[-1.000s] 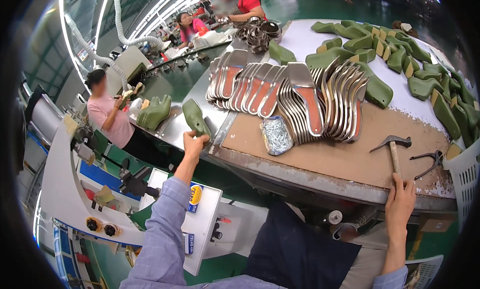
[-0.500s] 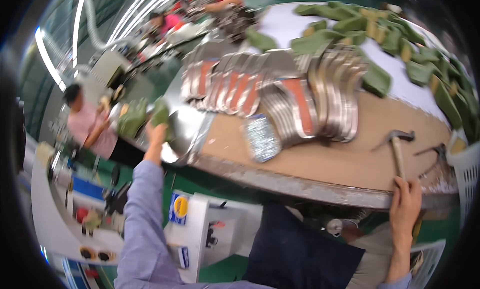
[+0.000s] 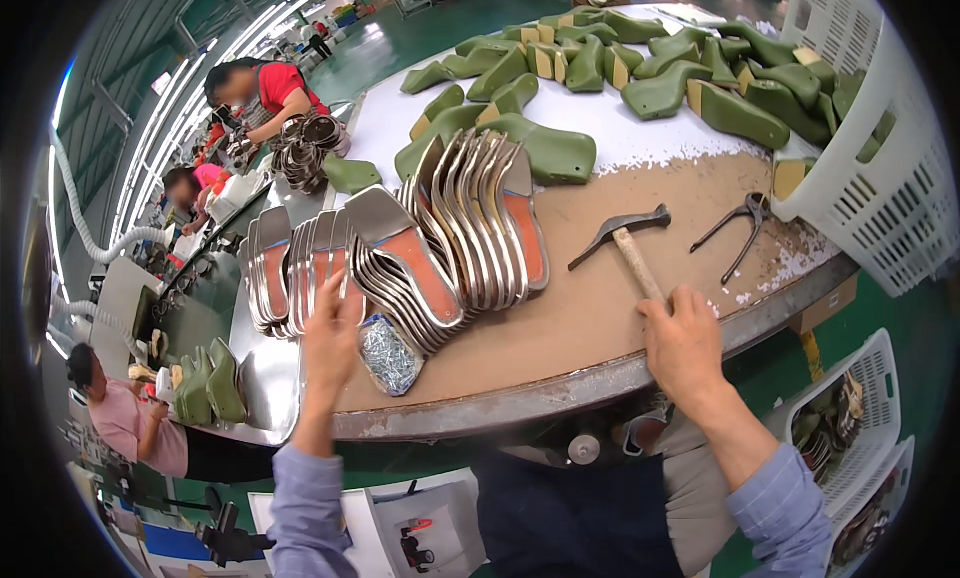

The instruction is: The person assembles green slipper uppers with metal insoles in a factory setting. They repeatedly pick up a slipper upper, insert a metal insole, and use a hammer to drive nails into the sole to secure the components. The finished slippers are placed in a pile on the table.

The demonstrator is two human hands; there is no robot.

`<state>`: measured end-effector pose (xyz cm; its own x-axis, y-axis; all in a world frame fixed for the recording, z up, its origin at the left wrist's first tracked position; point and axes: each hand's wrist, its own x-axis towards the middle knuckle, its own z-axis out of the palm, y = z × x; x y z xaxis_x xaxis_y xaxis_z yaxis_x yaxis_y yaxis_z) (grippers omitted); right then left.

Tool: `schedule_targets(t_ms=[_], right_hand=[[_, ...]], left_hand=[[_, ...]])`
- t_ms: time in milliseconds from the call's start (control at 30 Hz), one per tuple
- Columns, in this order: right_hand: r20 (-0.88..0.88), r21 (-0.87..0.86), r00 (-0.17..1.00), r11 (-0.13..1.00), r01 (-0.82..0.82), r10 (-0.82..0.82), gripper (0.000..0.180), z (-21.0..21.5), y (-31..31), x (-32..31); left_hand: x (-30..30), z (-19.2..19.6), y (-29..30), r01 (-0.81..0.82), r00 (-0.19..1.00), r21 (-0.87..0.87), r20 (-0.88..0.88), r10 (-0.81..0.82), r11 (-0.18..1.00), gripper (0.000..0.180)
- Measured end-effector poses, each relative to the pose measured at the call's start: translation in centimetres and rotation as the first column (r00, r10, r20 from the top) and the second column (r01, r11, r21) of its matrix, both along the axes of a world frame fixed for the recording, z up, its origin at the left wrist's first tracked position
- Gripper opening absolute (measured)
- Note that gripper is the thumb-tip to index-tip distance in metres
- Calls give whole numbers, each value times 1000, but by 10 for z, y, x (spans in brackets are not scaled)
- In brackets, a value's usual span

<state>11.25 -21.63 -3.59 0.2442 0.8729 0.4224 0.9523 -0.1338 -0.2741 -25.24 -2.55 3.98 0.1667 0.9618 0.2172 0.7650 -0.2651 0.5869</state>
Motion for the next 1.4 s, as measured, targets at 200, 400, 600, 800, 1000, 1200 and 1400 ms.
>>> schedule_targets(t_ms=[200,400,600,800,1000,1200,1400], right_hand=[[-73,73,994,995,-75,80,21,1,2,-7],[-129,51,987,994,-93,99,40,10,6,5],[-170,168,975,979,-112,141,66,32,112,49],[30,-26,983,983,-182,183,94,9,251,64],[-168,-196,986,981,-11,-22,81,23,254,65],[-997,-50,67,991,-120,-42,53,65,124,72],[-808,181,431,865,-469,403,73,104,-20,-16]], left_hand=[[79,-46,27,61,992,189,-122,-38,980,100],[51,-24,21,-65,821,141,571,-28,988,86],[27,28,-48,212,305,185,920,-245,960,70],[12,-16,-161,22,329,-360,884,333,933,54],[18,-34,-204,181,295,-319,920,258,930,43],[52,-61,-192,243,90,-227,973,211,943,36],[151,-19,-175,553,-244,-100,930,275,827,66]])
